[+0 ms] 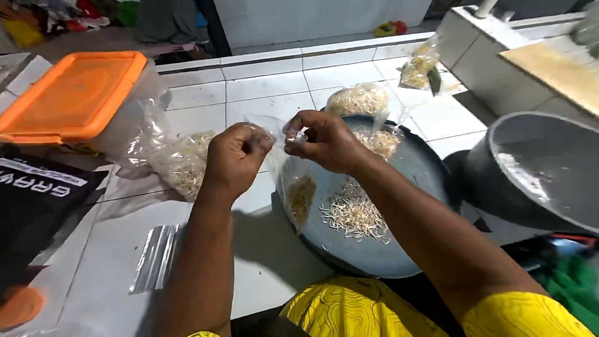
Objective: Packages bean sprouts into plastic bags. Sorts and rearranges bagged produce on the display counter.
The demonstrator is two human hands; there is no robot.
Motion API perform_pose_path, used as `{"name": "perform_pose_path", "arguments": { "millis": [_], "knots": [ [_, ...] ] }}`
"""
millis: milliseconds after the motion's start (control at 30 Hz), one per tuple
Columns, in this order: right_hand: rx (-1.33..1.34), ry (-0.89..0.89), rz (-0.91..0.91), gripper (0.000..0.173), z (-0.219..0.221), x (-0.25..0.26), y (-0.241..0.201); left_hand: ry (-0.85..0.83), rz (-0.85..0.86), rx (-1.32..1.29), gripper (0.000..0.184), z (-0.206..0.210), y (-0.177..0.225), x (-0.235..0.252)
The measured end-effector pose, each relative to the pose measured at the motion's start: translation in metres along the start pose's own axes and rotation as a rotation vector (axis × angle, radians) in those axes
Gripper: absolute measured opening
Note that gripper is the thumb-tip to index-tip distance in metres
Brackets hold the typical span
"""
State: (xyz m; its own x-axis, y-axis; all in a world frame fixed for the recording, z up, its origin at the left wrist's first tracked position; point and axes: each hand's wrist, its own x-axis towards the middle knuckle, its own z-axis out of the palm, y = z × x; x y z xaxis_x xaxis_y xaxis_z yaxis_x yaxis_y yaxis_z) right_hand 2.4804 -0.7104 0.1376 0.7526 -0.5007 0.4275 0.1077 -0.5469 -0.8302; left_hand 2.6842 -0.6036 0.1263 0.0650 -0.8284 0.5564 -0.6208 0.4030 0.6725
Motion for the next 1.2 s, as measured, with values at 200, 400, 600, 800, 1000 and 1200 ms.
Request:
{"name": "perform_pose_path", "arguments": {
  "millis": [200, 400, 600, 800, 1000, 1200],
  "knots": [
    [-0.337, 0.013, 0.08, 0.039, -0.02, -0.012, 0.005, -0.086, -0.029, -0.148, 0.018, 0.048, 0.016, 0.021],
    [-0.673, 0.023, 0.163, 0.039, -0.041, -0.08, 0.023, 0.038, -0.475, -0.423, 0.029, 0.122, 0.019, -0.06],
    [-0.678, 0.186, 0.215, 0.012, -0.017, -0.184, 0.027, -0.404, -1.172, -1.397, 0.102, 0.216, 0.024, -0.103],
    [-0.595, 0.399, 0.291, 0.007, 0.028, -0.241, 0.059, -0.117, -1.135, -1.378, 0.057, 0.247, 0.015, -0.087],
    [-0.773, 0.323, 0.681, 0.026, 0.029, -0.237, 0.062, -0.1, -1.052, -1.212, 0.039, 0.243, 0.009, -0.088],
    [0.364, 0.512, 0.711, 0.033, 0.019, -0.229, 0.062, -0.209, -0.945, -0.909, 0.033, 0.241, -0.003, -0.094]
  ]
}}
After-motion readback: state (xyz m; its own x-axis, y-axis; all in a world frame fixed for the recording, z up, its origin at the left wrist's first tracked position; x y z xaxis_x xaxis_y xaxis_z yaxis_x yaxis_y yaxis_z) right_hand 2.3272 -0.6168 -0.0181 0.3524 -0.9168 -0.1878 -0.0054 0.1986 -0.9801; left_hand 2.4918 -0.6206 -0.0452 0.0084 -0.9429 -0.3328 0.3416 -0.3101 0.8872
